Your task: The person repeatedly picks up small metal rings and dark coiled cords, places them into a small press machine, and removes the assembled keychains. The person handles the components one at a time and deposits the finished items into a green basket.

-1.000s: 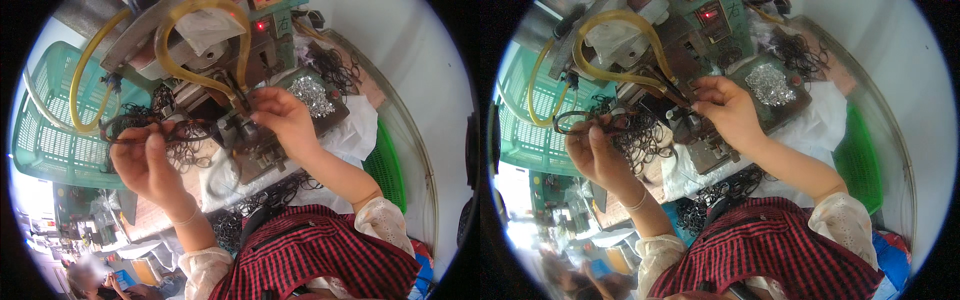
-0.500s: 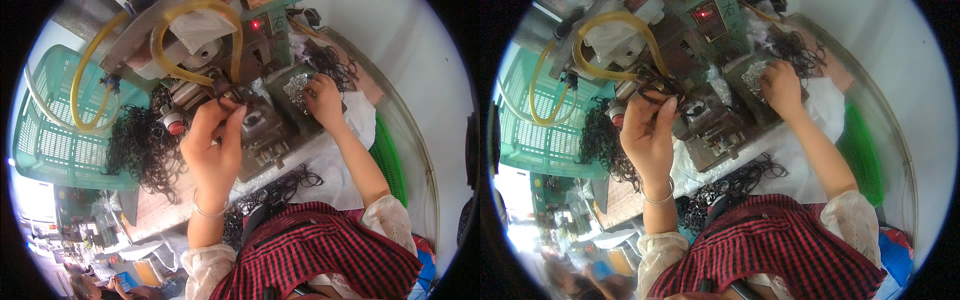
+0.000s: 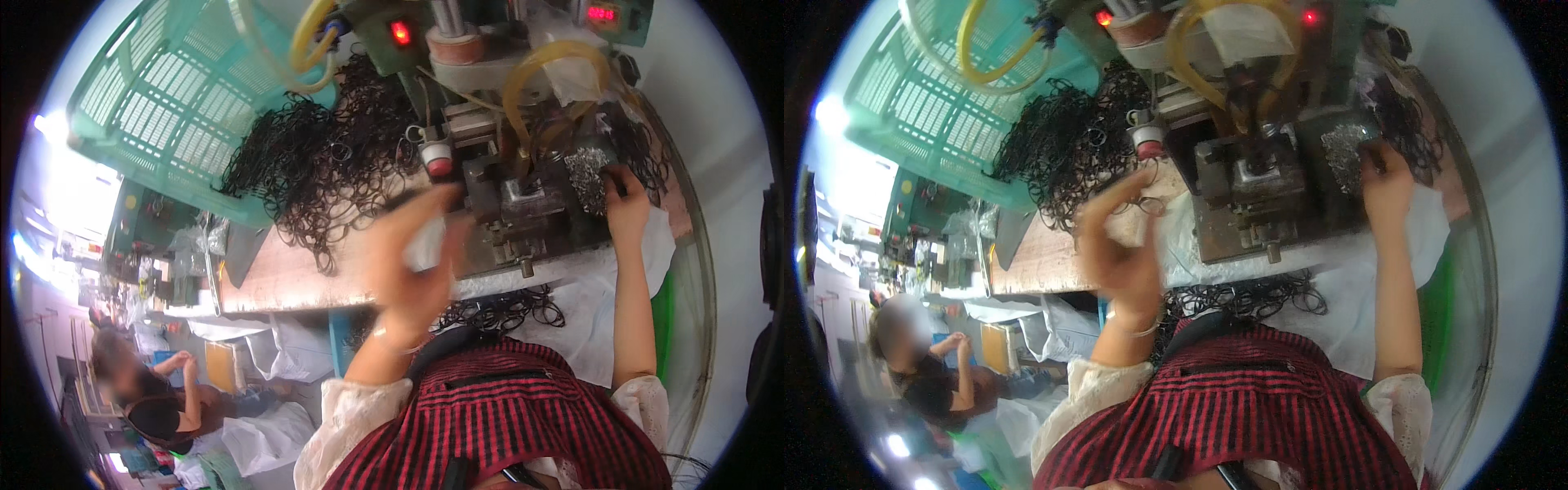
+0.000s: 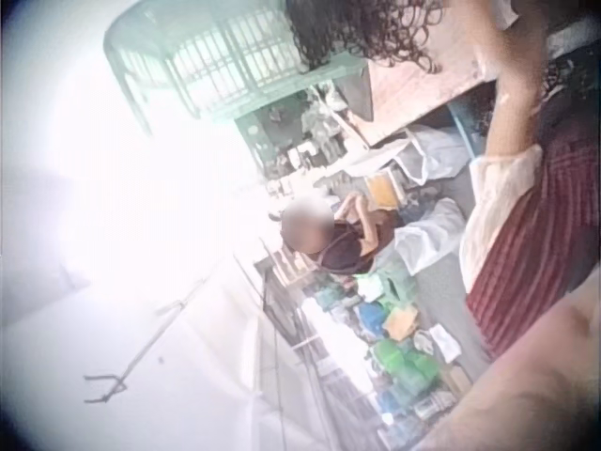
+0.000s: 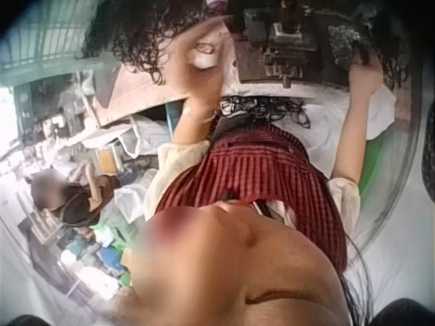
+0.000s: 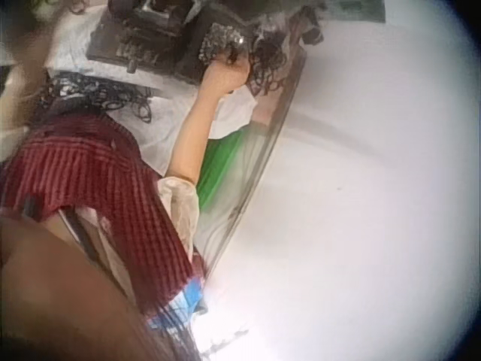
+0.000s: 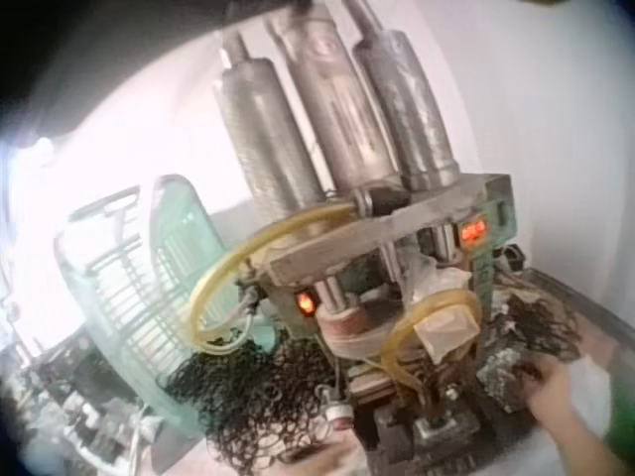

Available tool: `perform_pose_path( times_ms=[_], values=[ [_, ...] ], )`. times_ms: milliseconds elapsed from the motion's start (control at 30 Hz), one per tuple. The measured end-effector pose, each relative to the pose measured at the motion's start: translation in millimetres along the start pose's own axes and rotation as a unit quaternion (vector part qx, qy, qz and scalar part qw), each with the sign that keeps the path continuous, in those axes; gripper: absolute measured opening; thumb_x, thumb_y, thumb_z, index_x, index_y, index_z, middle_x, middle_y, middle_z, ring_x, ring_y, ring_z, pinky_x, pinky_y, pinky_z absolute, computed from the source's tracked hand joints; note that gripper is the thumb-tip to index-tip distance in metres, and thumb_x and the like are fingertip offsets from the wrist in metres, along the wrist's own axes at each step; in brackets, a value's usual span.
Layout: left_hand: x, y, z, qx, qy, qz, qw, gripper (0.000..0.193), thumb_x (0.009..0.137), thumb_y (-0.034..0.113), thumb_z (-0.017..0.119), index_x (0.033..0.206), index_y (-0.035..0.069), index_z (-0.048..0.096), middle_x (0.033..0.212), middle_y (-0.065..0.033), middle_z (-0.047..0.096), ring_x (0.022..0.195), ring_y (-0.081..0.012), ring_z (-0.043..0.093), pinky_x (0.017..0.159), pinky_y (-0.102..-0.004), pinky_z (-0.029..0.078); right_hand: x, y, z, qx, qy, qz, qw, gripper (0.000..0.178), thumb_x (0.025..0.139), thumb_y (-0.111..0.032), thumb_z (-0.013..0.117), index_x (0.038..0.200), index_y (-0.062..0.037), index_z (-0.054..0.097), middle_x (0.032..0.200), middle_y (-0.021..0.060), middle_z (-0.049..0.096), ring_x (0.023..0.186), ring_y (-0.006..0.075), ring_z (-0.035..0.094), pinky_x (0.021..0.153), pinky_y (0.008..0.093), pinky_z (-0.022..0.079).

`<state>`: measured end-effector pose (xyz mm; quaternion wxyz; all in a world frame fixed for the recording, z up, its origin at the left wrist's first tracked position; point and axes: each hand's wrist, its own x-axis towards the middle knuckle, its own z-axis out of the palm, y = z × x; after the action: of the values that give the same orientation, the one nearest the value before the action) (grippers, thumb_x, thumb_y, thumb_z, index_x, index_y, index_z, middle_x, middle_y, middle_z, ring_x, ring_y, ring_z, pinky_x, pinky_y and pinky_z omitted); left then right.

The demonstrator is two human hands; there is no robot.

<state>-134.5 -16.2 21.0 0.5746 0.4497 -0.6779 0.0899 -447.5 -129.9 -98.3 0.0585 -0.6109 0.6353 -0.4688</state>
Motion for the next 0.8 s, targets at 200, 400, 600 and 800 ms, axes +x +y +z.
perform_pose_path(
  times_ms=[200, 400, 600, 800],
  values=[
    [18, -98, -70, 0.199, 0.096, -0.089, 0.971, 0.013, 0.084, -0.002, 0.068, 0.096, 0.002, 0.066, 0.094, -0.0105, 0.068, 0.086, -0.0230, 0.063, 0.080, -0.0326, 0.052, -12, -7, -8, -0.009, -0.012, -0.011, 1.000, 0.022, 0.090, -0.009, 0.061, 0.109, -0.0041, 0.070, 0.106, 0.0182, 0.070, 0.097, 0.0312, 0.067, 0.085, 0.0378, 0.051],
    [-52, -240, -45, 0.375, -0.266, -0.064, 0.885, 0.026, 0.076, -0.005, 0.058, 0.098, 0.006, 0.068, 0.099, -0.0160, 0.062, 0.091, -0.0365, 0.058, 0.078, -0.0451, 0.049, -3, -47, 14, 0.129, -0.033, 0.038, 0.990, 0.020, 0.089, -0.005, 0.062, 0.109, -0.0013, 0.065, 0.102, 0.0139, 0.071, 0.097, 0.0241, 0.068, 0.088, 0.0331, 0.050],
    [-87, -271, -69, 0.313, -0.171, -0.149, 0.922, 0.031, 0.076, 0.001, 0.059, 0.107, 0.002, 0.066, 0.103, -0.0174, 0.059, 0.094, -0.0360, 0.058, 0.082, -0.0412, 0.048, -30, -6, -29, 0.016, 0.043, 0.016, 0.999, 0.016, 0.090, -0.007, 0.064, 0.104, -0.0015, 0.069, 0.101, 0.0101, 0.071, 0.096, 0.0195, 0.066, 0.085, 0.0290, 0.049],
    [-45, -182, -54, -0.001, -0.026, -0.327, 0.945, 0.025, 0.093, 0.012, 0.058, 0.111, -0.002, 0.070, 0.105, -0.0031, 0.056, 0.091, -0.0110, 0.053, 0.080, -0.0246, 0.043, -46, -59, -56, 0.133, -0.028, 0.041, 0.990, 0.016, 0.086, 0.002, 0.067, 0.100, -0.0010, 0.073, 0.097, 0.0063, 0.070, 0.090, 0.0136, 0.063, 0.078, 0.0241, 0.048]
  ],
)
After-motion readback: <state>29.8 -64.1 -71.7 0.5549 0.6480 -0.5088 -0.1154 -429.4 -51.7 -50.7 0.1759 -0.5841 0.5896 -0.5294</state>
